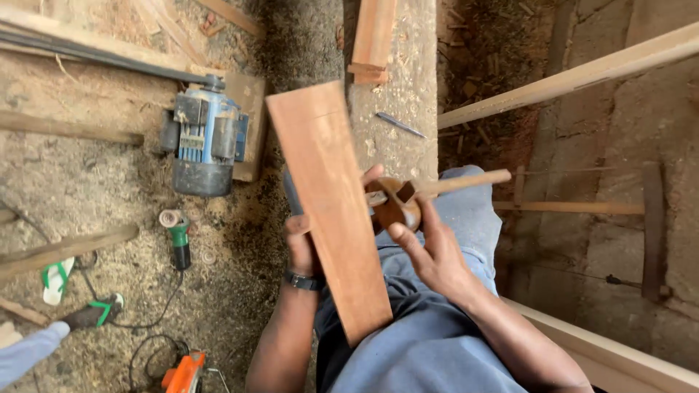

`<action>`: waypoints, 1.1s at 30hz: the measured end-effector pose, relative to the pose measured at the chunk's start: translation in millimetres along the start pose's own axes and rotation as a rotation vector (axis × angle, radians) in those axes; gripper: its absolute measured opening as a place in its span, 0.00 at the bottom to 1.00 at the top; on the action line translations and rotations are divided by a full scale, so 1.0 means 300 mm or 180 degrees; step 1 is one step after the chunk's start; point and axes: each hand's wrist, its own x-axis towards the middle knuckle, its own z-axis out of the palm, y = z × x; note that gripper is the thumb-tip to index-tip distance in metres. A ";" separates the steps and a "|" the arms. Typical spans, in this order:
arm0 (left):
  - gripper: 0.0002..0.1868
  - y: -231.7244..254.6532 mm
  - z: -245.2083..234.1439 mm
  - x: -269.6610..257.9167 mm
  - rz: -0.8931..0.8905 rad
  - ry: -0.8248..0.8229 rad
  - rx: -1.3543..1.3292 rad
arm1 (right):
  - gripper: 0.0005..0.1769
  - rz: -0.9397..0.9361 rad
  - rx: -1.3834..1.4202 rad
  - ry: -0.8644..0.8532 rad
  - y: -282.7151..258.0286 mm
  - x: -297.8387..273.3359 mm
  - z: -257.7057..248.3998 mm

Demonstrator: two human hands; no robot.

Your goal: Marking wooden planks using a marking gauge and a square

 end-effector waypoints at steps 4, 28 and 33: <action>0.54 0.007 -0.021 0.001 -0.0089 0.0119 0.0004 | 0.38 -0.1155 -0.0895 0.0291 0.060 0.005 -0.020; 0.45 0.156 -0.197 -0.139 0.1016 0.1646 -0.0093 | 0.17 -0.0544 -0.1667 0.0801 0.453 0.092 -0.494; 0.41 0.192 -0.192 -0.136 0.0759 0.1276 0.0745 | 0.06 -0.2969 -0.1874 0.2389 0.708 0.070 -0.487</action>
